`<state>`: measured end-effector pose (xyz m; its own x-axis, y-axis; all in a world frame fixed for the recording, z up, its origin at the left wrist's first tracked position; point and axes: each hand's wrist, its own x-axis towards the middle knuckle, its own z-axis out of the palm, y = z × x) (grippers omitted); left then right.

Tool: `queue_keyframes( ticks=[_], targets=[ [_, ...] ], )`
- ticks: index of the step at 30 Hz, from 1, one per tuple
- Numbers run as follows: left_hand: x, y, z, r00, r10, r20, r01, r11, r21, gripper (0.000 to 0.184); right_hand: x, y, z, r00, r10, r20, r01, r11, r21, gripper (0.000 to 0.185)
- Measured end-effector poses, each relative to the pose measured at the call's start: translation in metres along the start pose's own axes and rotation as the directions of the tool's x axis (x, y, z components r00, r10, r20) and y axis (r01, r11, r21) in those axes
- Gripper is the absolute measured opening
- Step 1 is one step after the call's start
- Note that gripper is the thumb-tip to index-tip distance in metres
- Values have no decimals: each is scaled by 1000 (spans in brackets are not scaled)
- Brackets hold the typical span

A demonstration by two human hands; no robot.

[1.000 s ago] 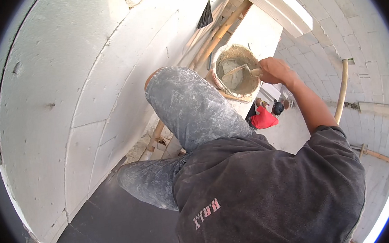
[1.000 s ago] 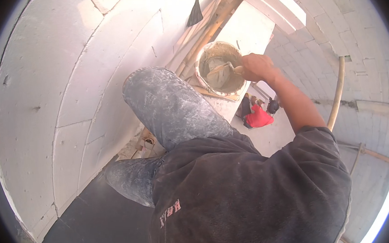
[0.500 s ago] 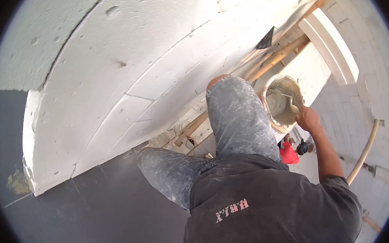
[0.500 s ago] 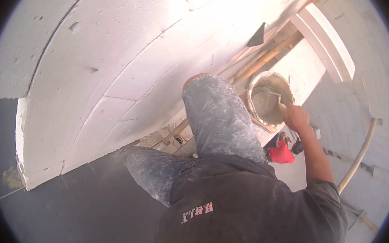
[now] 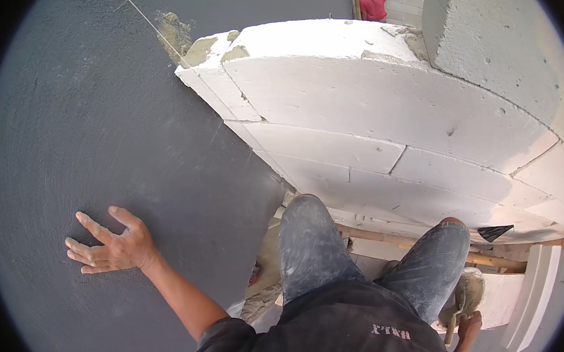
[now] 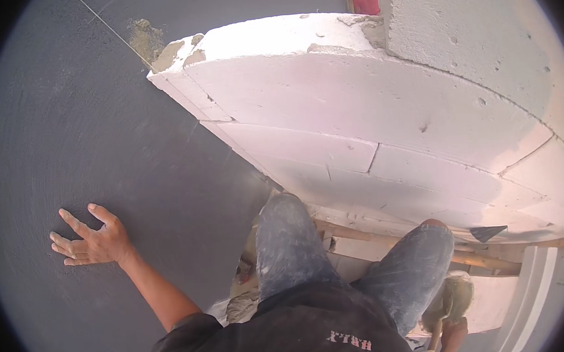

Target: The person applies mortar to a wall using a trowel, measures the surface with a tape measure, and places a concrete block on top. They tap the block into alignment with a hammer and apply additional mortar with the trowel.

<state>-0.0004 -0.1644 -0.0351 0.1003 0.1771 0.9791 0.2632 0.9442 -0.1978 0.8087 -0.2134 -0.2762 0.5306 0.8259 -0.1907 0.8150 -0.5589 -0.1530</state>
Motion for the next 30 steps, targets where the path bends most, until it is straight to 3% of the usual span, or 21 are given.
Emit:
queue_keyframes(
  ticks=[2, 5, 9, 12, 15, 17, 18, 19, 20, 21, 22, 23, 24, 25, 26, 27, 28, 30],
  targets=[
    [0, 3, -3, 1000, -10, 10, 10, 1000, -1, 63, 22, -27, -12, 1000, -6, 15, 4, 996, 93, 35],
    [2, 4, -6, 1000, -21, 18, 21, 1000, 6, 61, 31, -72, -13, 976, -170, -137, 202, 941, 271, 32],
    [4, 5, -9, 1000, -15, 27, 16, 999, -34, 62, 30, -34, 24, 949, -196, -246, 221, 972, 79, 35],
    [4, 5, -7, 1000, -14, -3, 14, 999, -52, 62, 9, 6, 37, 994, 21, -105, -32, 994, -104, 37],
    [3, 2, -7, 1000, -20, -17, 20, 999, -40, 63, -10, 50, 49, 983, 117, 144, -79, 967, -242, 43],
    [7, 15, -14, 999, -17, -30, 16, 1000, -15, 61, -32, 35, 34, 924, 342, 171, -316, 935, -164, 54],
    [5, 25, -22, 1000, 0, -24, -2, 997, -75, 61, -40, 46, 43, 940, 306, 151, -281, 946, -164, 53],
    [5, 38, -29, 994, -18, -110, -13, 962, -273, 59, -44, 49, 47, 938, 294, 186, -267, 951, -157, 53],
    [7, 59, -34, 981, -50, -189, -46, 880, -472, 56, -45, 51, 48, 919, 229, 321, -160, 961, -227, 60],
    [11, 93, -47, 982, -20, -189, -91, 825, -557, 56, -47, 45, 48, 907, 283, 311, -227, 952, -205, 54],
    [9, 133, -77, 995, -62, -75, -34, 508, -861, 54, -47, 40, 48, 892, 337, 300, -293, 939, -183, 47],
    [1, 171, -118, 996, -34, 80, 83, 92, -992, 51, -52, 48, 59, 932, 313, 182, -296, 949, -111, 40],
    [0, 208, -164, 986, 99, 138, 154, -184, -971, 51, -51, 39, 49, 922, 334, 196, -325, 943, -75, 42],
    [1, 240, -220, 960, 232, 157, 246, -429, -869, 50, -51, 27, 37, 921, 341, 189, -325, 939, -109, 41],
    [-1, 263, -280, 886, 422, 194, 431, -595, -678, 49, -46, 20, 32, 883, 412, 227, -393, 911, -124, 42],
    [-6, 283, -330, 814, 571, 109, 559, -717, -417, 49, -45, 17, 31, 903, 377, 208, -361, 926, -113, 41],
    [-8, 295, -380, 714, 700, 21, 690, -698, -192, 48, -41, 32, 48, 906, 373, 199, -365, 928, -76, 37],
    [-18, 317, -460, 486, 825, -291, 869, -493, 53, 53, -40, 11, 14, 914, 329, 238, -302, 942, -144, 31]
  ],
)
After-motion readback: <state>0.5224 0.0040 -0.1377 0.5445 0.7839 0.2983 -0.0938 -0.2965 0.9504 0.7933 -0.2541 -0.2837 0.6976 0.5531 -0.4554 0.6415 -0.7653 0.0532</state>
